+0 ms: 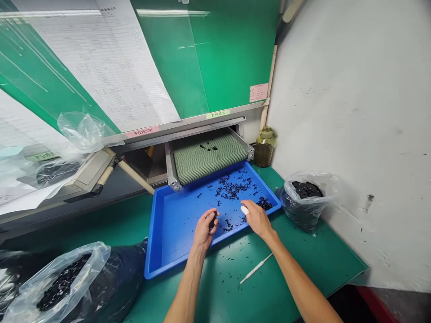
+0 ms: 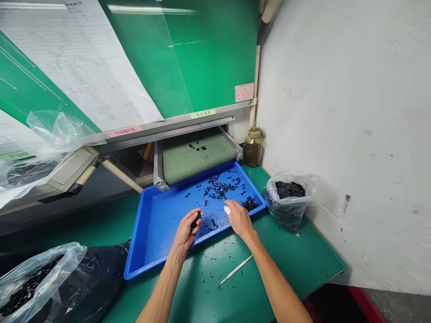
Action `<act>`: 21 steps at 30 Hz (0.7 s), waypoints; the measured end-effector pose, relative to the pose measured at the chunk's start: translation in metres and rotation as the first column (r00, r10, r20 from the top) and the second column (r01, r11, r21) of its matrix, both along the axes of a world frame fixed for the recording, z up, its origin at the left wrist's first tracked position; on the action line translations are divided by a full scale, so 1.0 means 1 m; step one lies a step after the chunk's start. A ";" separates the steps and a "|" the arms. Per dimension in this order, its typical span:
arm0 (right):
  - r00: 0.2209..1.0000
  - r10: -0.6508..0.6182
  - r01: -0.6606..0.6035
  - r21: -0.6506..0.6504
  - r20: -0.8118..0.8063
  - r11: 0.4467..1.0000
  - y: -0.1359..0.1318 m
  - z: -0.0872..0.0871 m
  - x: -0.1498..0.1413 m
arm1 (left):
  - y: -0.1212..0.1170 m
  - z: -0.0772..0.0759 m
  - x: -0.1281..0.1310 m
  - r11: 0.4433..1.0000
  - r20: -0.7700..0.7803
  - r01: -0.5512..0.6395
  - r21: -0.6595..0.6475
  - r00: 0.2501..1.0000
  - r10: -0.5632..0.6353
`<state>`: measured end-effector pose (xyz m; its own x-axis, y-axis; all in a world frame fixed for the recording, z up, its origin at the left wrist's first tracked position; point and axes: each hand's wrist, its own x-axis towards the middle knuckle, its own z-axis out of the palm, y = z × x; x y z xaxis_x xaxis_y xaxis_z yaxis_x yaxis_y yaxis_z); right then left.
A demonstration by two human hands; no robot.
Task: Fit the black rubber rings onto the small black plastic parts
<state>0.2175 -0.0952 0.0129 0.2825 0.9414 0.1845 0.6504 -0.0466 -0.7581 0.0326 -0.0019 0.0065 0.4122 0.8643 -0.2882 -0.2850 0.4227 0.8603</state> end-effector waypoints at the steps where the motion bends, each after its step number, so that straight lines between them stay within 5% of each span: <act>1: 1.000 0.012 -0.012 0.005 -0.003 1.000 -0.010 0.000 0.000 | 0.000 0.000 0.000 1.000 0.008 -0.005 -0.006 1.000 0.005; 8: 0.936 0.335 -0.320 -0.135 0.110 0.938 -0.094 -0.032 -0.039 | 0.002 0.004 -0.001 0.999 0.034 -0.009 -0.052 0.999 0.010; 13: 0.918 0.324 -0.274 -0.225 0.230 0.935 -0.114 -0.066 -0.061 | 0.003 0.012 0.013 0.998 0.013 0.007 -0.066 1.000 -0.007; 16: 0.927 0.243 -0.197 -0.180 0.286 0.964 -0.116 -0.074 -0.063 | -0.003 0.034 0.046 0.995 0.010 0.100 -0.031 0.995 -0.100; 21: 0.920 0.063 -0.039 -0.071 0.386 0.997 -0.117 -0.095 -0.067 | -0.027 0.098 0.136 0.924 0.018 0.331 0.189 0.940 -0.340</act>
